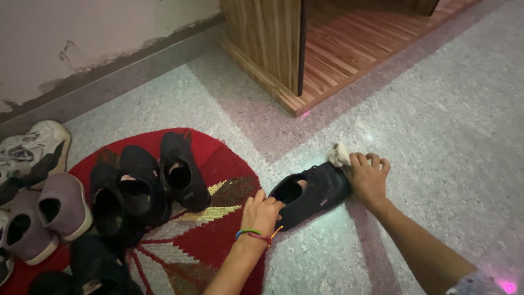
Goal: The person wipes several black shoes with a cloth on a red rug, then places each shoe in a corner of the room. The person repeats this process for multiple shoes.
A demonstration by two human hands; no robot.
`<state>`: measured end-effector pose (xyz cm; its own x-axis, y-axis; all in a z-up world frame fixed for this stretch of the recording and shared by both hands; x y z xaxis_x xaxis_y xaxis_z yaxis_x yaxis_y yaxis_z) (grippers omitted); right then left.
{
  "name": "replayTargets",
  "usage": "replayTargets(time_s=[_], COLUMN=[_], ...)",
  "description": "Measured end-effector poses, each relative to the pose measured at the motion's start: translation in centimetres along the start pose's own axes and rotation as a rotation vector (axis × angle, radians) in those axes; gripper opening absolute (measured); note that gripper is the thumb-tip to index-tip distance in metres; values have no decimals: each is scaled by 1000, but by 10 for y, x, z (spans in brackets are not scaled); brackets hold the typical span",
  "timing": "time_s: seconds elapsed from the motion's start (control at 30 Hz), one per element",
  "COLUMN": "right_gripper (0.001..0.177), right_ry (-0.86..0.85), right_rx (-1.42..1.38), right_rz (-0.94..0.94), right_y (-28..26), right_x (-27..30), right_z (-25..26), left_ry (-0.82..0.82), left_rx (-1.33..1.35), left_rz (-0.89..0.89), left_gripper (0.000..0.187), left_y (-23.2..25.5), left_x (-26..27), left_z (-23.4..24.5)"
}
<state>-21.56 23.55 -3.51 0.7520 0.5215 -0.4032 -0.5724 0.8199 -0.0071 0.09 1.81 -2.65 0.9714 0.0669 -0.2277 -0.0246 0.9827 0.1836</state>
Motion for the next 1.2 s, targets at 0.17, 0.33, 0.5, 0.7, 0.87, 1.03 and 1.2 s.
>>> replayTargets(time_s=[0.17, 0.33, 0.5, 0.7, 0.87, 1.03, 1.2], right_gripper=[52, 49, 53, 42, 54, 41, 48], right_ry=[7, 114, -92, -179, -54, -118, -161], right_rx=[24, -384, -253, -129, -129, -667, -411], right_rz=[-89, -220, -83, -175, -201, -309, -47], right_y=[-44, -86, -45, 6, -52, -96, -64], right_x=[23, 76, 56, -18, 23, 103, 89], right_z=[-9, -5, -2, -8, -5, 14, 11], left_ry=[-37, -40, -131, -150, -213, -291, -357], left_rx=[-87, -154, -196, -170, -255, -316, -300], left_rz=[29, 88, 66, 60, 95, 122, 115], left_gripper=[9, 8, 8, 9, 13, 19, 12], left_y=[0, 3, 7, 10, 12, 16, 18], left_x=[-9, -17, -13, -8, -15, -30, -24], left_z=[-6, -10, -5, 4, 2, 1, 8])
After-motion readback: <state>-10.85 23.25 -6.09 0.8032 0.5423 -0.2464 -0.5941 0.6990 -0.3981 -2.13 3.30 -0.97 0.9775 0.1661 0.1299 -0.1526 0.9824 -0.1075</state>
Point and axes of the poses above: each hand's wrist, its own x-axis away from the middle knuckle, its own z-axis out of the back of the hand, y = z × x, the point moved 2 cm from there along -x, towards the middle knuckle, and after that the axes turned 5 degrees about -y, right-handed, at the moved point
